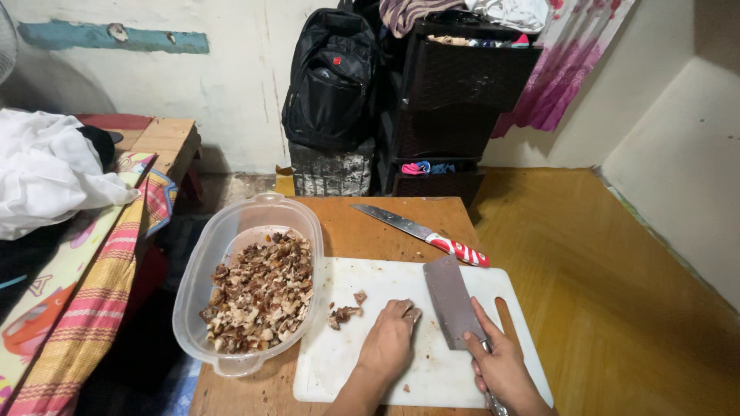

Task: The person uses a cleaver to chop nuts on a white cutting board and transfers the chopped pieces into a clear plastic container. The person repeatedly chops small batches and moves them into the container throughout the clip.

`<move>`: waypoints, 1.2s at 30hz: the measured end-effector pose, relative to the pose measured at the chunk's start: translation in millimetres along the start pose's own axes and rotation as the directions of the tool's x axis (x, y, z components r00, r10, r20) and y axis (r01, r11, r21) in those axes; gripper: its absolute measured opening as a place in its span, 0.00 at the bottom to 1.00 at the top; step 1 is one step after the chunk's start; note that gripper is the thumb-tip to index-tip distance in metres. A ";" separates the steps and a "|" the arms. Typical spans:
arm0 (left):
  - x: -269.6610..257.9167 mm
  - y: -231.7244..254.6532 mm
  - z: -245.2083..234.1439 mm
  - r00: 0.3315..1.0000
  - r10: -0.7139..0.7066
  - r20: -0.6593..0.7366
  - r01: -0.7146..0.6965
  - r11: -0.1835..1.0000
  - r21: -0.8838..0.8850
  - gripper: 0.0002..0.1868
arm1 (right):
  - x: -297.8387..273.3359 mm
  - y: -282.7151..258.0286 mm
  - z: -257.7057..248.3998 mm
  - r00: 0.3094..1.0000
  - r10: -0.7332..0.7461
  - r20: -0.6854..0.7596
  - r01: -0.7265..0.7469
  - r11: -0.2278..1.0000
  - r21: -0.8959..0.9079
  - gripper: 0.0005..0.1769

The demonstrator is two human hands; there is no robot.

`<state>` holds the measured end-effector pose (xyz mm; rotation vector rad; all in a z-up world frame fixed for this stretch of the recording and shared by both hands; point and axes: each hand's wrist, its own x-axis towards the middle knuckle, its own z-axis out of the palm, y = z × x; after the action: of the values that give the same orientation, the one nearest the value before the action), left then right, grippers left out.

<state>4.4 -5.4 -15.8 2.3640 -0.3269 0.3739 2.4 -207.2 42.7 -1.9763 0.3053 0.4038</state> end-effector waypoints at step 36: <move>26.6 -84.4 -169.8 0.909 -0.315 -0.272 0.331 0.944 0.014 0.14 | -22.2 -14.2 12.2 0.967 -0.177 -0.186 0.172 0.984 -0.042 0.36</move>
<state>27.6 168.1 61.8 2.3339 0.2049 0.5388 -14.1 -189.4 58.7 -2.0514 0.2441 0.1074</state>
